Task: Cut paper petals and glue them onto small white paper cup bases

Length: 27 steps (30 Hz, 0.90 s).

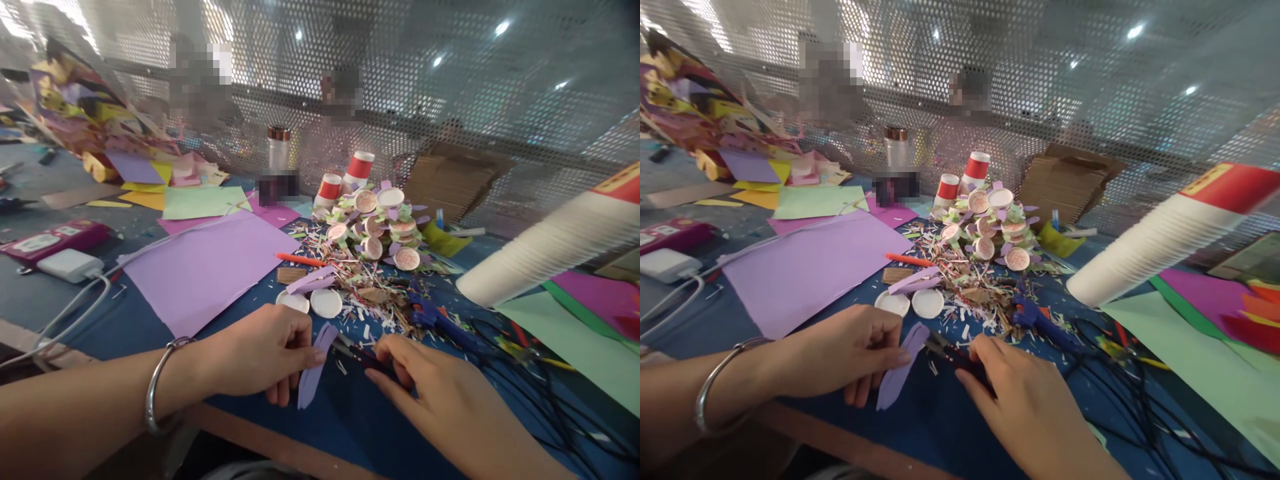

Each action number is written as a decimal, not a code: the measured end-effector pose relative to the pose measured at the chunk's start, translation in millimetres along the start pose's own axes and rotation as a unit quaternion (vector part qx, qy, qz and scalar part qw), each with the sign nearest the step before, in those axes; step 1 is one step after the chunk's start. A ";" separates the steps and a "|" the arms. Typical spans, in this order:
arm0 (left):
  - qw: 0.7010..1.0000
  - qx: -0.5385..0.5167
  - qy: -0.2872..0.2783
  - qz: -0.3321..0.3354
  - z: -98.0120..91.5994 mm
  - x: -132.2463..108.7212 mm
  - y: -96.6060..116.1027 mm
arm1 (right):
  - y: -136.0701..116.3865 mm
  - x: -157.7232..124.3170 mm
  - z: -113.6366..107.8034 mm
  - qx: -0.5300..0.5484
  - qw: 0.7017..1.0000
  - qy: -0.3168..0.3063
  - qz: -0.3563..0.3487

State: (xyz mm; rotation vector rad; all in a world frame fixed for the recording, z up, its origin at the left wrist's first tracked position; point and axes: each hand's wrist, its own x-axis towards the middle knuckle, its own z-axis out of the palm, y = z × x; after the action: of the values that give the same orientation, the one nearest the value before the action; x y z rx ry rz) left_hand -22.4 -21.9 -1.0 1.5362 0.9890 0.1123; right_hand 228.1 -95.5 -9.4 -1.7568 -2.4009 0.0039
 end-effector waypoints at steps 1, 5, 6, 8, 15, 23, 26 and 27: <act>1.000 0.001 -0.001 -0.002 0.6 -0.9 1.1 | 0.0 -0.4 -0.7 -0.007 1.000 0.003 -0.001; 0.999 0.045 0.014 -0.016 0.1 -7.3 4.3 | -0.5 -2.9 -0.3 -0.032 0.999 -0.008 -0.002; 0.997 0.069 0.025 -0.020 -1.1 -9.3 4.0 | -0.1 -3.7 0.2 -0.032 0.999 -0.012 -0.003; 0.988 0.141 0.055 -0.010 -4.2 -13.4 2.2 | 1.1 -5.0 0.8 -0.030 0.999 -0.007 -0.011; 0.867 0.391 0.150 0.271 0.8 -32.5 -9.2 | -5.8 -1.9 -4.5 0.017 0.994 0.079 -0.067; 0.760 0.501 0.171 0.378 18.5 -40.0 -42.7 | -26.6 2.7 6.9 0.036 0.992 0.035 -0.117; 0.752 0.493 0.158 0.408 22.3 -34.7 -40.7 | -32.0 4.6 8.2 0.037 0.992 0.012 -0.119; 0.749 0.493 0.153 0.416 24.2 -32.7 -38.6 | -32.9 5.0 8.0 0.036 0.992 0.007 -0.118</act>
State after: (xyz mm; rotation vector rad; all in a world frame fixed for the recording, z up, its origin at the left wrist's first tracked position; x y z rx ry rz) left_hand -48.4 -65.3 -25.0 2.9651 0.4944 0.5518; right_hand 194.4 -100.2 -13.4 -1.4297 -2.5478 0.0472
